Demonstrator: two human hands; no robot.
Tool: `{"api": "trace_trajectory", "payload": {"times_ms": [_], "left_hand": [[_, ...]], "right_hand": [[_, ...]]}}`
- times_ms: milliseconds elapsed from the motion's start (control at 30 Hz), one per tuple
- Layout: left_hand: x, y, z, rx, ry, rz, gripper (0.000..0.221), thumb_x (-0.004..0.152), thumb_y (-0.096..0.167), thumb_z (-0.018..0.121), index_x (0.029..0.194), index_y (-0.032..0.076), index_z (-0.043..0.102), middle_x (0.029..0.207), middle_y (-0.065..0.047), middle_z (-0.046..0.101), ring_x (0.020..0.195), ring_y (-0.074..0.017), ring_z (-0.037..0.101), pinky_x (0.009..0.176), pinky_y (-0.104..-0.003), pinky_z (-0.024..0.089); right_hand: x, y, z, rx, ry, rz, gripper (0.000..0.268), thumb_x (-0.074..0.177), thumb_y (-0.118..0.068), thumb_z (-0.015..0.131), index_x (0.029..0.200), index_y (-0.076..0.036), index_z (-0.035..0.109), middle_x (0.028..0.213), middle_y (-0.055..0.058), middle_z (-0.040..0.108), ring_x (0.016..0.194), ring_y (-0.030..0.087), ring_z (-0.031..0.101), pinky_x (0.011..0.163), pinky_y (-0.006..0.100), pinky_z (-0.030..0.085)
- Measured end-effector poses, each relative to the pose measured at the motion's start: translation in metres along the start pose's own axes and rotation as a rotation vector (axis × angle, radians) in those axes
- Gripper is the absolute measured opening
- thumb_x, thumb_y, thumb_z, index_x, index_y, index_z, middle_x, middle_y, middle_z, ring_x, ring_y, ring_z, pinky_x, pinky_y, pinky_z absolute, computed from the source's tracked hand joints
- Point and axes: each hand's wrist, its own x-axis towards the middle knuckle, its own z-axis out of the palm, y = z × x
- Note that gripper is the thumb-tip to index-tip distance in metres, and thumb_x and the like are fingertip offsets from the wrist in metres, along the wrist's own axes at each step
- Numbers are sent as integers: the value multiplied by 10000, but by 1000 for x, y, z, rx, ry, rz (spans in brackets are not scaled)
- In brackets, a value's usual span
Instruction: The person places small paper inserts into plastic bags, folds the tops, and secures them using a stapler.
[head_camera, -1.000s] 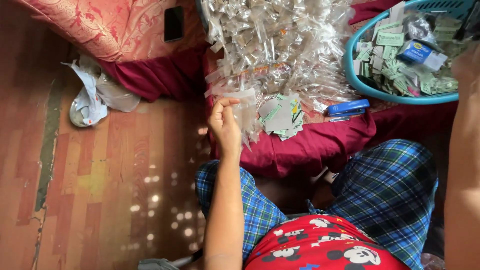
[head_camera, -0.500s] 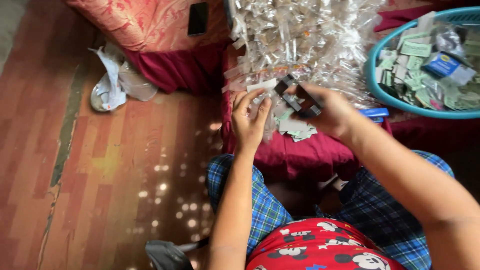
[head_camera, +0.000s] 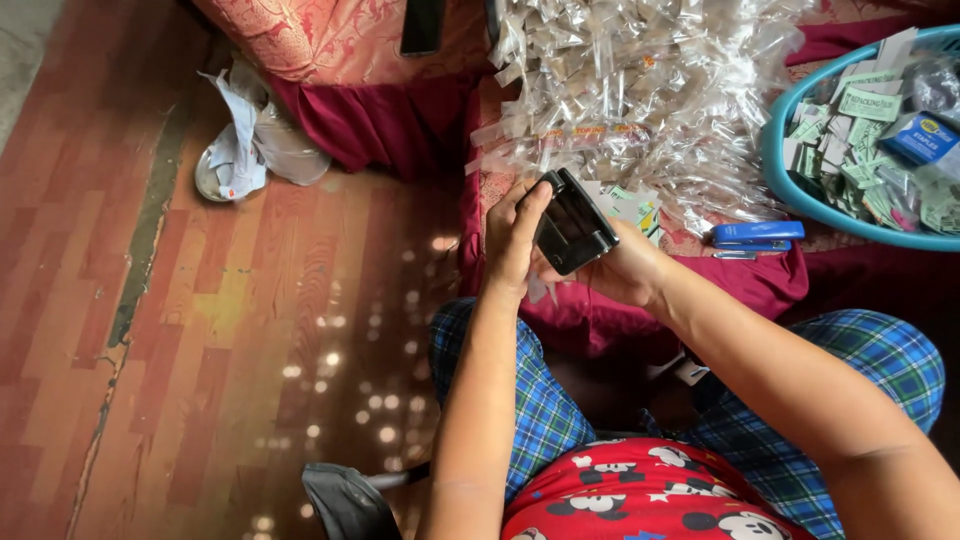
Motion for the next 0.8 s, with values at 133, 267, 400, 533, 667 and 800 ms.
{"api": "trace_trajectory", "payload": {"times_ms": [133,267,400,533,667,800], "left_hand": [[5,-19,-16,21,0,46,242,883,345,761,850,112,706,717,1,528,625,-58,474,528,-212,449],[0,-1,-16,129,-72,264,251,909,325,762,931,76,746,958,-50,639,912,-101,576,898,-301,500],[0,13,-19,245,-37,318,369,1038,380,505,1036,116,764,1054,-59,710,1062,-161,629,1006,-300,455],[-2,19,-14,256,39,274,514,1055,427,372,989,98,761,1000,-52,739,1000,-172,669,935,-293,495],[-3,12,-5,359,-60,240,628,922,695,450,854,117,686,935,-35,618,820,-162,568,726,-317,411],[-5,0,4,189,-140,250,594,978,612,535,1187,69,656,1135,-92,707,1101,-206,658,939,-315,508]], "right_hand": [[0,-5,-22,-339,23,-123,600,986,-568,552,1178,-18,695,1097,157,696,1114,311,689,980,570,537],[-34,-30,14,-884,-87,-288,216,862,-192,818,769,-13,740,625,32,662,590,121,664,550,236,554],[-59,-45,42,-809,-126,-342,148,832,-124,832,854,-17,733,712,35,687,678,130,666,591,278,562],[-60,-68,36,-492,-122,-605,447,804,-131,774,1183,-133,536,1099,186,687,986,274,688,776,427,607],[-35,-72,29,-371,-79,-788,472,885,-98,770,1193,-240,440,1400,238,545,1406,316,542,967,513,643],[-13,-47,38,-309,-116,-894,415,830,-18,817,1092,-214,562,1381,165,623,1256,309,626,1089,512,580]]}}
